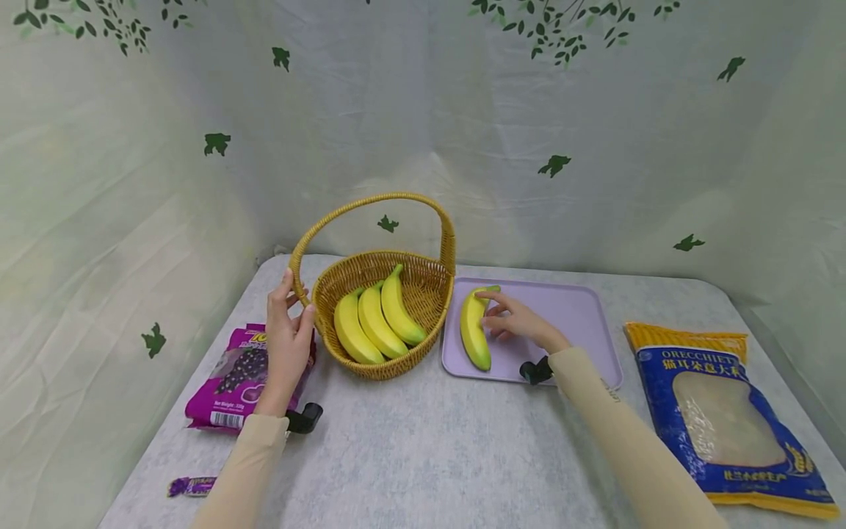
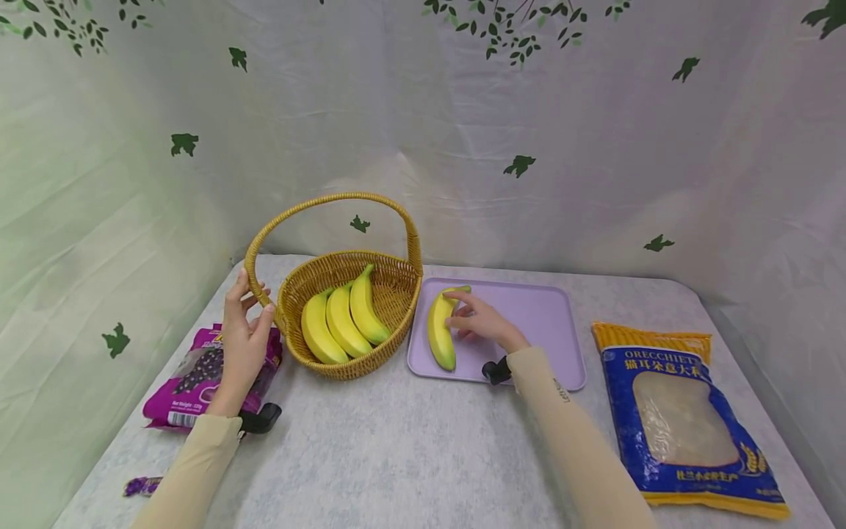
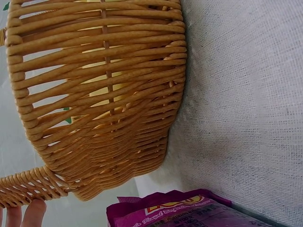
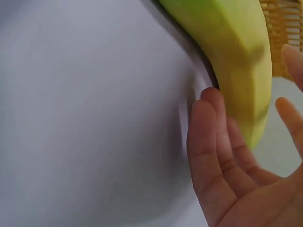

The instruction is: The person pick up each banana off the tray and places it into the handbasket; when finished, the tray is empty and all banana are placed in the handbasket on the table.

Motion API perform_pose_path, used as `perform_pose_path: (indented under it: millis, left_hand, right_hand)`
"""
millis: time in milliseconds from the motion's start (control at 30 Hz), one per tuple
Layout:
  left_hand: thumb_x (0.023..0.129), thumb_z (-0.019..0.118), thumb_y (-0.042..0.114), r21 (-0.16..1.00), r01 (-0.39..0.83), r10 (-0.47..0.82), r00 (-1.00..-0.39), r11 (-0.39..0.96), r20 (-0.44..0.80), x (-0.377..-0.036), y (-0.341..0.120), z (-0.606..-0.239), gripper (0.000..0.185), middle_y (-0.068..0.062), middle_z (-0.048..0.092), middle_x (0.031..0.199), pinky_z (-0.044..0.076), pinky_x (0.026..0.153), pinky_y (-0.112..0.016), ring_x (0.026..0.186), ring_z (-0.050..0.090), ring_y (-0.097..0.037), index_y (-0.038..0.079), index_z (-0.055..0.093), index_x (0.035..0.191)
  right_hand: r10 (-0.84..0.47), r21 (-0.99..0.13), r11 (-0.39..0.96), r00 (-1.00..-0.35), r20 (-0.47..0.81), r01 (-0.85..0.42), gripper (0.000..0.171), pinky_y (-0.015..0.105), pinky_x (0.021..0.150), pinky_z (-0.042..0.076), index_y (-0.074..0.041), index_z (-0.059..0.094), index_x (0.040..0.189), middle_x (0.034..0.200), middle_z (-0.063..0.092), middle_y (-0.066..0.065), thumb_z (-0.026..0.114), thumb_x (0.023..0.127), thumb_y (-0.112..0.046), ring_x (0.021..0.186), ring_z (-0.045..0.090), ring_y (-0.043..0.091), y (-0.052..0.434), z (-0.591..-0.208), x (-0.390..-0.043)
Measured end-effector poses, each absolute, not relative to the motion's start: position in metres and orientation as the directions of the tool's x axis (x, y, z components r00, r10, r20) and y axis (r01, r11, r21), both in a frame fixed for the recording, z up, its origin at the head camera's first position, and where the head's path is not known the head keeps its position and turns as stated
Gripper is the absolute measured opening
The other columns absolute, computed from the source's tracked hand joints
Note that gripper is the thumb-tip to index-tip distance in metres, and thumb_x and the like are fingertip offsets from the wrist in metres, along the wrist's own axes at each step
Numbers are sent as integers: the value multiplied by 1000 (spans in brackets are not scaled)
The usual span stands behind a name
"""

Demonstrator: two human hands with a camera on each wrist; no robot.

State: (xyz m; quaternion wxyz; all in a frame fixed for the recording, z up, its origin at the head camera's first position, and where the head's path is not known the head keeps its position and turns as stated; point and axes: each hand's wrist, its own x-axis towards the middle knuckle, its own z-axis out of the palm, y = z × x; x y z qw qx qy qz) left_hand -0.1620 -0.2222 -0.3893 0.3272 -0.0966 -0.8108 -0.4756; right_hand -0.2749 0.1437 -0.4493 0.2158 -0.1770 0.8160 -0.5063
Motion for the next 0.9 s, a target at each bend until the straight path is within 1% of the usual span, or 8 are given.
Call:
perform_pose_path:
  millis: [100,200,333,400,533,700,767,900]
  left_hand:
    - [94,47,-12,708,469,-154,-767,529,623,-162,-222,-389,58,-31,36,131,41,84,-7,117,44,-44,2,25,146]
    - [94,47,-12,709,469,-155,-767,526,623,-161,-221,-389,58,-31,35,131,41,84,-7,117,44,-45,1,25,146]
    - [94,47,-12,714,467,-157,-770,522,619,-161,-221,-388,58,-31,35,132,41,84,-7,118,44,-44,2,25,146]
    - [94,47,-12,716,468,-156,-772,518,617,-162,-221,-389,58,-31,35,132,41,84,-7,118,44,-44,2,25,146]
    - [94,47,-12,719,468,-156,-774,513,614,-162,-220,-389,58,-31,35,132,41,84,-7,118,44,-43,3,25,146]
    - [94,46,-12,714,472,-154,-769,518,620,-162,-221,-390,58,-31,35,132,41,84,-7,118,44,-44,3,25,146]
    - [94,46,-12,710,472,-152,-768,522,622,-162,-221,-390,58,-31,35,132,41,84,-7,118,44,-44,2,24,146]
    - [95,46,-11,714,468,-152,-772,520,617,-161,-222,-390,58,-30,35,133,41,84,-7,118,44,-43,3,24,147]
  right_hand:
    - [-521,-889,448,-837,-167,-101,64,46,74,53,-9,32,149,115,52,24,62,94,-21,85,61,34,138,-449,-272]
    - [-536,-886,445,-831,-148,-130,66,48,70,53,-7,31,149,103,53,22,63,93,-20,79,59,35,132,-450,-271]
    - [-537,-864,470,-835,-118,-180,65,41,61,51,-6,34,148,88,49,16,65,91,-18,67,53,30,125,-451,-271]
    - [-527,-853,485,-843,-107,-195,64,37,59,51,-5,36,147,85,48,14,66,90,-17,64,51,28,123,-451,-270]
    - [-488,-853,493,-866,-107,-172,64,36,61,52,-7,39,146,90,48,15,67,89,-16,67,53,26,121,-451,-268]
    - [-423,-877,468,-898,-120,-104,62,34,67,55,-13,42,144,108,46,19,69,88,-17,75,57,23,123,-451,-265]
    - [-411,-893,443,-903,-122,-81,62,35,71,55,-14,43,143,113,45,21,69,88,-17,80,57,23,125,-449,-263]
    - [-425,-918,391,-898,-112,-71,60,38,74,55,-17,43,143,116,42,21,68,89,-15,87,56,26,128,-443,-260]
